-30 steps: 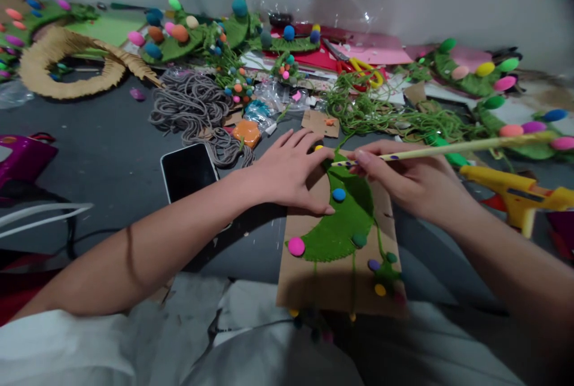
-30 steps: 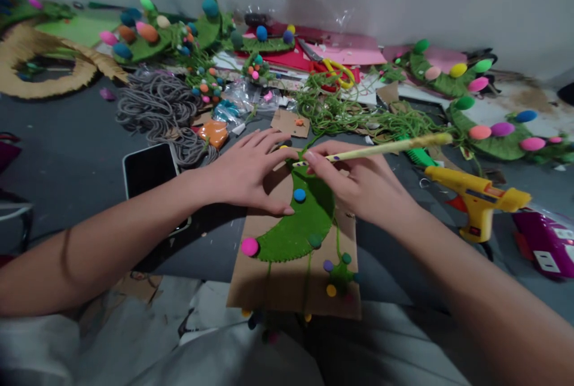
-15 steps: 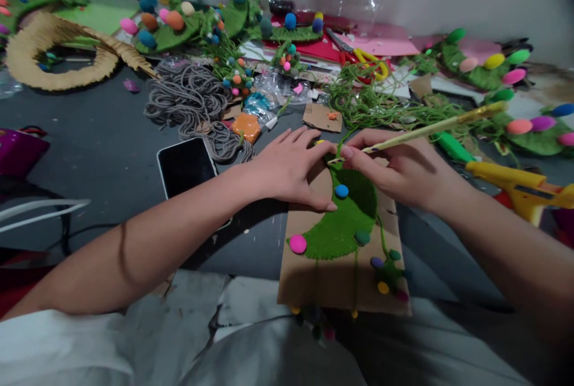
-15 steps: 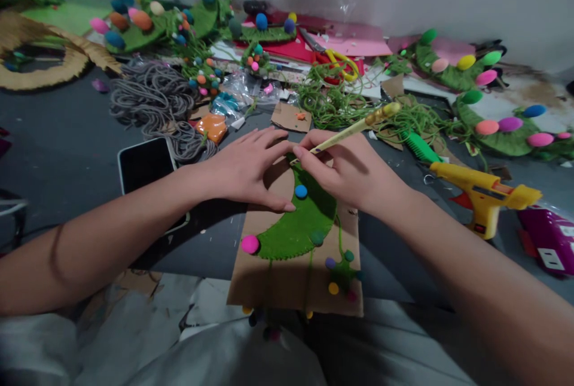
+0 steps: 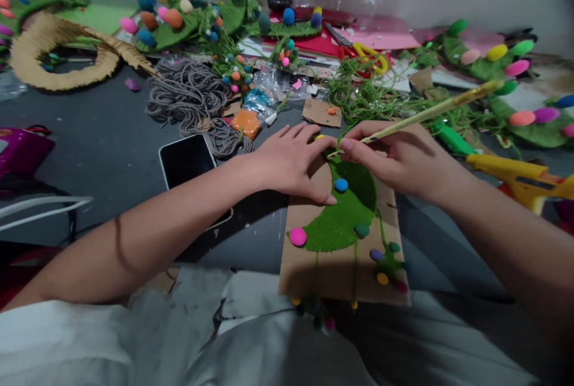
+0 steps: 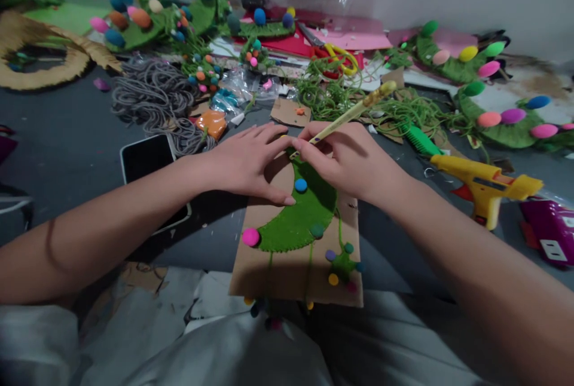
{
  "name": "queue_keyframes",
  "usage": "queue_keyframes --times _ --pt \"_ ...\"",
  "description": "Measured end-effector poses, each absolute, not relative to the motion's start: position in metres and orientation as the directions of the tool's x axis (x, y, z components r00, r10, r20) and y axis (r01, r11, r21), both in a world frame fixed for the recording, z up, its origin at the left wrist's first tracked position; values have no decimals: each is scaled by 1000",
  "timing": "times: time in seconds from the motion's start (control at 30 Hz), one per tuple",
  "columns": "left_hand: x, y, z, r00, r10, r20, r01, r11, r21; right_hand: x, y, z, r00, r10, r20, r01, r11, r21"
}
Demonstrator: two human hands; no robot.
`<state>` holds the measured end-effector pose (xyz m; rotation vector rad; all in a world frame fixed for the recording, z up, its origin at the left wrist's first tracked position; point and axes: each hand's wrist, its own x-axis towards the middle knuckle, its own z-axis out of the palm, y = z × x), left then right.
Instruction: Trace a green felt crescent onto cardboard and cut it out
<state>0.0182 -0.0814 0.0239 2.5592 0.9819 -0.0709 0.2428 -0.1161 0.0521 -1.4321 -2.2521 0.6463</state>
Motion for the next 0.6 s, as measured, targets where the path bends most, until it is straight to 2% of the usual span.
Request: queue_keyframes --times 0.6 --pt "16 -80 18 766 630 -123 632 -707 317 242 -120 53 -381 923 56 710 331 -622"
